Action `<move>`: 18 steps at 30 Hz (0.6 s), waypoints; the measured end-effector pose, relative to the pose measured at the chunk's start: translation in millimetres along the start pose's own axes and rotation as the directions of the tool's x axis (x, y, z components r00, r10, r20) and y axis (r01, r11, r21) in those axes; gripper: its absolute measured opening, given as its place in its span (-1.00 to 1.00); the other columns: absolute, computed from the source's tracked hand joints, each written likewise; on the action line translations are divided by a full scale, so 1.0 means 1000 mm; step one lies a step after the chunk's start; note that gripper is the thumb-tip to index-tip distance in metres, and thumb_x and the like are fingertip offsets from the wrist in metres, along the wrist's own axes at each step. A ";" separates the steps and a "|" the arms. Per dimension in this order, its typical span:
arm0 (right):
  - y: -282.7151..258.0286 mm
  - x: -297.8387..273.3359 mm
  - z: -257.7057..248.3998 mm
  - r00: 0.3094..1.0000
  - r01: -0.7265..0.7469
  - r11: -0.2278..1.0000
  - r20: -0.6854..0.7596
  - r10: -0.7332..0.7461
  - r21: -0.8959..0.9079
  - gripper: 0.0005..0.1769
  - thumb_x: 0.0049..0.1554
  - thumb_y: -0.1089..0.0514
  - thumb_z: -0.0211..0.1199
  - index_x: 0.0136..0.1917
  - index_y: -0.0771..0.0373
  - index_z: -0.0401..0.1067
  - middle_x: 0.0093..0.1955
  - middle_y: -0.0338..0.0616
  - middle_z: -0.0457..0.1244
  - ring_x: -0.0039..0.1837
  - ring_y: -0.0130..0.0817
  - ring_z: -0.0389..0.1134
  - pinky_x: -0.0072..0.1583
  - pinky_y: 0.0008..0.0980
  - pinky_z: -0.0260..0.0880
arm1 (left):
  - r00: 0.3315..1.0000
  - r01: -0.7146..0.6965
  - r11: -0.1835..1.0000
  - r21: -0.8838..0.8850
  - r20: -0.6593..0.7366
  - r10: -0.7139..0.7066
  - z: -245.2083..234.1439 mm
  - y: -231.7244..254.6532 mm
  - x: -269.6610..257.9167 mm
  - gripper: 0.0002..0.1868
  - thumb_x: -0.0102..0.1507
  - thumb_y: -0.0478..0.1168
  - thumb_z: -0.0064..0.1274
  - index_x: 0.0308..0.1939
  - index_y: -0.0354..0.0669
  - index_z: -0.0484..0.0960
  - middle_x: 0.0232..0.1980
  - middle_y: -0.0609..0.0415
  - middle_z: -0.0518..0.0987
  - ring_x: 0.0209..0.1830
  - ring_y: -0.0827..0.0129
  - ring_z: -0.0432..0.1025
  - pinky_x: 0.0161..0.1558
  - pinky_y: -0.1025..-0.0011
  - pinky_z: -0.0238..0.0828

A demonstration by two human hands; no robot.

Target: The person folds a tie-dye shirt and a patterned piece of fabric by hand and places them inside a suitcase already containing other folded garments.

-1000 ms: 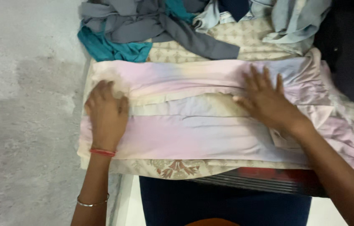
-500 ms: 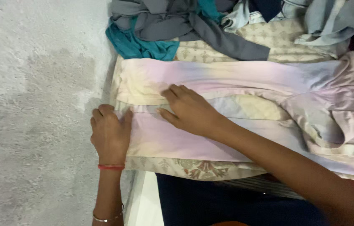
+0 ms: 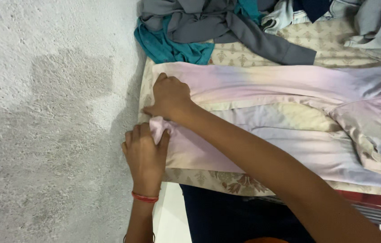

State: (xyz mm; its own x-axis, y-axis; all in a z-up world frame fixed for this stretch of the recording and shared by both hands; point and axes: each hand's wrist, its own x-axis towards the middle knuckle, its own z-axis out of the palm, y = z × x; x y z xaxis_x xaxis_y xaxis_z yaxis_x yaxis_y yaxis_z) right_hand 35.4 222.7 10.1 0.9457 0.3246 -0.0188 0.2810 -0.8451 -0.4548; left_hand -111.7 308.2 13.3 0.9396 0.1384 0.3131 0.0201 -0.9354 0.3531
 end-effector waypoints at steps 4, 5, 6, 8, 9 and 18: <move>0.036 0.029 0.019 0.987 0.151 0.988 -0.051 -0.150 0.028 -0.38 -0.08 -0.11 0.49 0.03 0.41 0.43 -0.01 0.16 0.39 0.06 0.02 0.45 0.05 -0.09 0.50 | 0.935 0.282 0.941 -0.188 0.274 -0.225 -0.018 0.017 0.000 -0.58 0.33 -0.16 0.09 0.16 -0.36 0.43 -0.17 -0.29 0.64 -0.19 -0.09 0.58 -0.17 0.09 0.51; 0.046 0.031 0.017 0.973 0.217 0.976 -0.082 -0.215 0.025 -0.49 -0.05 -0.06 0.48 0.00 0.37 0.48 -0.01 0.15 0.39 0.08 0.02 0.44 0.06 -0.07 0.49 | 0.946 0.257 0.919 -0.299 0.274 -0.175 -0.022 0.023 0.000 -0.58 0.31 -0.20 0.08 0.16 -0.37 0.41 -0.15 -0.29 0.64 -0.21 -0.06 0.61 -0.21 0.12 0.54; 0.055 0.028 0.013 0.992 0.124 0.968 -0.016 -0.124 0.220 -0.45 -0.03 -0.05 0.42 0.05 0.42 0.44 -0.02 0.13 0.39 0.05 -0.03 0.46 0.02 -0.09 0.53 | 0.955 0.228 0.886 -0.404 0.271 -0.123 -0.025 0.029 0.000 -0.58 0.28 -0.24 0.07 0.16 -0.38 0.39 -0.14 -0.28 0.65 -0.23 -0.03 0.63 -0.24 0.16 0.57; 0.075 0.015 -0.004 0.986 -0.105 0.825 0.164 0.015 0.555 -0.39 0.02 -0.02 0.32 0.15 0.52 0.36 -0.03 0.07 0.37 -0.01 -0.14 0.51 -0.05 -0.14 0.61 | 0.968 0.165 0.834 -0.526 0.249 -0.034 -0.030 0.042 -0.002 -0.59 0.26 -0.29 0.07 0.14 -0.37 0.39 -0.11 -0.26 0.66 -0.22 0.00 0.66 -0.26 0.19 0.59; 0.082 0.009 -0.010 0.989 -0.131 0.760 0.141 0.052 0.637 -0.38 0.03 -0.01 0.31 0.20 0.50 0.33 -0.03 0.07 0.35 -0.03 -0.17 0.46 -0.08 -0.15 0.52 | 0.972 0.130 0.826 -0.548 0.236 0.003 -0.030 0.052 -0.004 -0.62 0.26 -0.30 0.08 0.12 -0.36 0.40 -0.11 -0.24 0.67 -0.20 0.01 0.66 -0.24 0.19 0.57; 0.189 -0.067 -0.073 0.953 -0.010 0.442 -0.125 0.276 0.897 -0.45 0.31 0.03 0.20 0.39 0.42 0.18 0.09 -0.21 0.23 0.01 -0.51 0.31 -0.03 -0.48 0.38 | 0.886 -0.338 0.704 -0.624 0.041 0.462 -0.017 0.148 -0.036 -0.58 0.26 -0.36 0.10 0.18 -0.27 0.39 0.06 -0.21 0.55 -0.05 -0.15 0.52 -0.10 0.11 0.46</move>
State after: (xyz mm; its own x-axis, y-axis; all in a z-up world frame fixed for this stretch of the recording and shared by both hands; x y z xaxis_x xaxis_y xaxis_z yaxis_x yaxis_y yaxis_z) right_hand 36.9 10.1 -10.1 0.9992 0.0231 -0.0321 -0.0322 0.0046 -0.9995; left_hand -148.0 170.0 69.4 0.8557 -0.3230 0.4043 -0.5171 -0.5026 0.6929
